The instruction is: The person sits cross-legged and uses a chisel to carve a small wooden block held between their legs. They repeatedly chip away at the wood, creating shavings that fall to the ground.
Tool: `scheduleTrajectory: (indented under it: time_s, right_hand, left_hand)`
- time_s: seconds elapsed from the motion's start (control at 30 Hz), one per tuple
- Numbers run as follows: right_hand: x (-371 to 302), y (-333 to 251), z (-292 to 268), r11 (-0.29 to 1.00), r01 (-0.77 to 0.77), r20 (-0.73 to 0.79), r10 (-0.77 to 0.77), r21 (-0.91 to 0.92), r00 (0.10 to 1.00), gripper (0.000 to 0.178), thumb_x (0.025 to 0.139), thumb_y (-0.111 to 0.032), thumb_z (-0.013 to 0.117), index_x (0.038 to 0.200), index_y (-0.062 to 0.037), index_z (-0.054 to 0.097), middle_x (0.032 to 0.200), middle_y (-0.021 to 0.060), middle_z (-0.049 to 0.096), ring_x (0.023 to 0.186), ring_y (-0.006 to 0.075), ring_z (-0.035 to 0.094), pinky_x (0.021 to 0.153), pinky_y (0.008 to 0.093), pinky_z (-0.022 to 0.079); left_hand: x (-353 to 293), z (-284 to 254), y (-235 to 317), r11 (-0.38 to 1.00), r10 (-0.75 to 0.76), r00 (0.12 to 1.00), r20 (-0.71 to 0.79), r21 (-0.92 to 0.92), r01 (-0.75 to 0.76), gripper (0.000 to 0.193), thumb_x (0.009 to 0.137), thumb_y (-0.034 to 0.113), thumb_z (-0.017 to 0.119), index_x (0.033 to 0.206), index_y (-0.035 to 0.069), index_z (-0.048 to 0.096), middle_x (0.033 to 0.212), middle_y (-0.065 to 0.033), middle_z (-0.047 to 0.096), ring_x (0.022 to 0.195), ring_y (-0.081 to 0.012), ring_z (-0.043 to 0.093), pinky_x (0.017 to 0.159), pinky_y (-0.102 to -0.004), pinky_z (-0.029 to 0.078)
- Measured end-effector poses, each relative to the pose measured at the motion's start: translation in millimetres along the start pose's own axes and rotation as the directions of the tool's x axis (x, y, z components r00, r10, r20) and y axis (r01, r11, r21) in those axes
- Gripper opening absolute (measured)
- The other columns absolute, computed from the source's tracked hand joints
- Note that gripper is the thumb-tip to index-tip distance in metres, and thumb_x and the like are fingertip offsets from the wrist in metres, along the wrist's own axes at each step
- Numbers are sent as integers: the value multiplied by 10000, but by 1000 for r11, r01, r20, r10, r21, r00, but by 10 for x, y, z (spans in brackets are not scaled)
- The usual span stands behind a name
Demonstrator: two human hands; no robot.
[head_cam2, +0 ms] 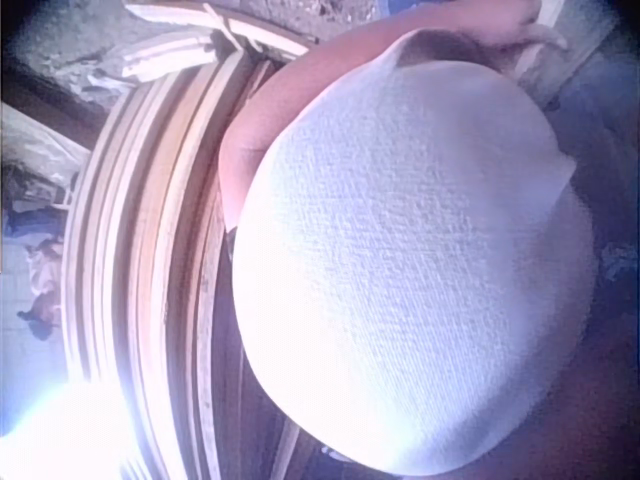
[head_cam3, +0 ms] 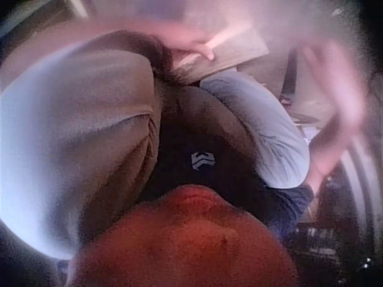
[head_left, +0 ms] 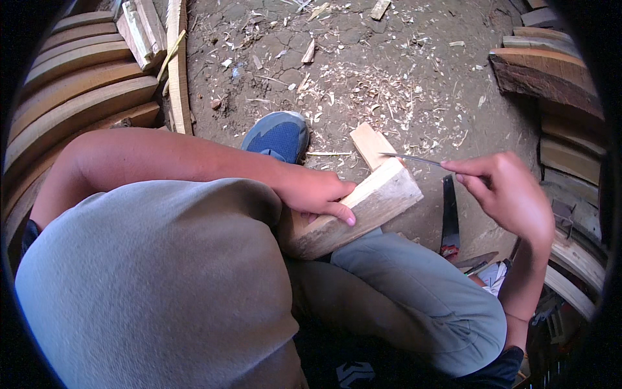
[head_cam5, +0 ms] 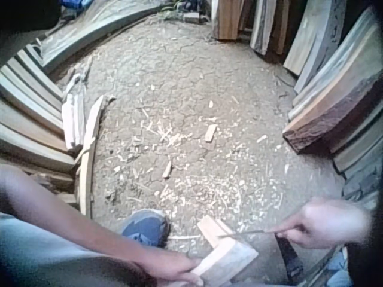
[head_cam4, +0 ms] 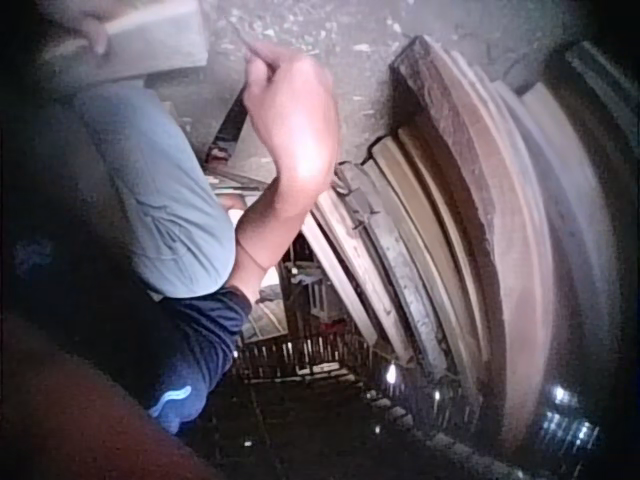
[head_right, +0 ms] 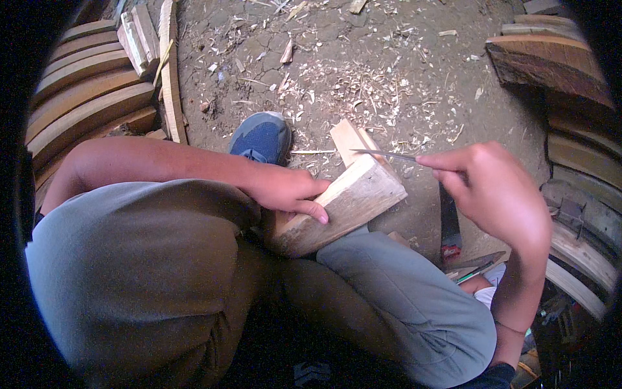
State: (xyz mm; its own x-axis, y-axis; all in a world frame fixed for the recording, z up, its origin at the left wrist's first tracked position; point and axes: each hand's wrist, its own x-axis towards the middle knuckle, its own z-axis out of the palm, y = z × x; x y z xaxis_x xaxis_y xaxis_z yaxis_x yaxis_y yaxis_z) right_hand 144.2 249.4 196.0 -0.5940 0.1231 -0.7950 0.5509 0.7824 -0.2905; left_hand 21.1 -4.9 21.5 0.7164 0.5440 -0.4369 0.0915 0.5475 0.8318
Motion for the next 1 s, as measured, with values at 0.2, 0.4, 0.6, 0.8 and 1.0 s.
scheduleTrajectory:
  time_s: [0.2,0.4,0.6,0.8,1.0]
  right_hand:
    - [-204,-115,73,999,-17,-73,14,-47,997,311,881,-35,634,1148,-100,779,925,259,689,858,435,687,774,494,537]
    - [-183,-144,86,996,24,-112,-34,-89,993,300,880,-40,645,1139,-103,783,886,253,685,826,437,682,746,510,529]
    - [-191,-193,95,986,-24,-62,14,-163,998,332,884,-34,685,1194,-116,770,928,220,703,837,403,671,751,454,513]
    - [-209,-242,137,991,-18,-90,6,-134,996,311,892,-45,674,1180,-113,770,794,233,641,749,409,651,692,486,494]
    - [-261,-287,186,991,-33,-105,19,-133,994,230,928,-62,621,1100,-67,773,722,244,638,706,401,683,647,499,517]
  left_hand:
    - [101,0,-53,997,71,997,9,13,-71,641,1046,567,531,1226,-47,501,872,-249,696,820,-355,741,757,-471,575]
    - [51,-27,32,1000,19,999,39,-8,-18,646,1046,565,533,1240,-50,497,879,-261,690,848,-372,735,772,-475,570]
    - [-2,-25,12,999,-15,1000,27,-43,16,651,1049,568,525,1243,-52,493,880,-253,694,845,-353,739,781,-484,569]
    - [35,-2,-96,999,35,999,4,-15,-35,646,1051,560,523,1273,-45,490,931,-257,703,842,-347,742,794,-474,572]
    - [89,-22,-162,989,137,990,-45,54,-135,668,1053,578,505,1273,-53,502,970,-302,689,931,-419,713,856,-498,547]
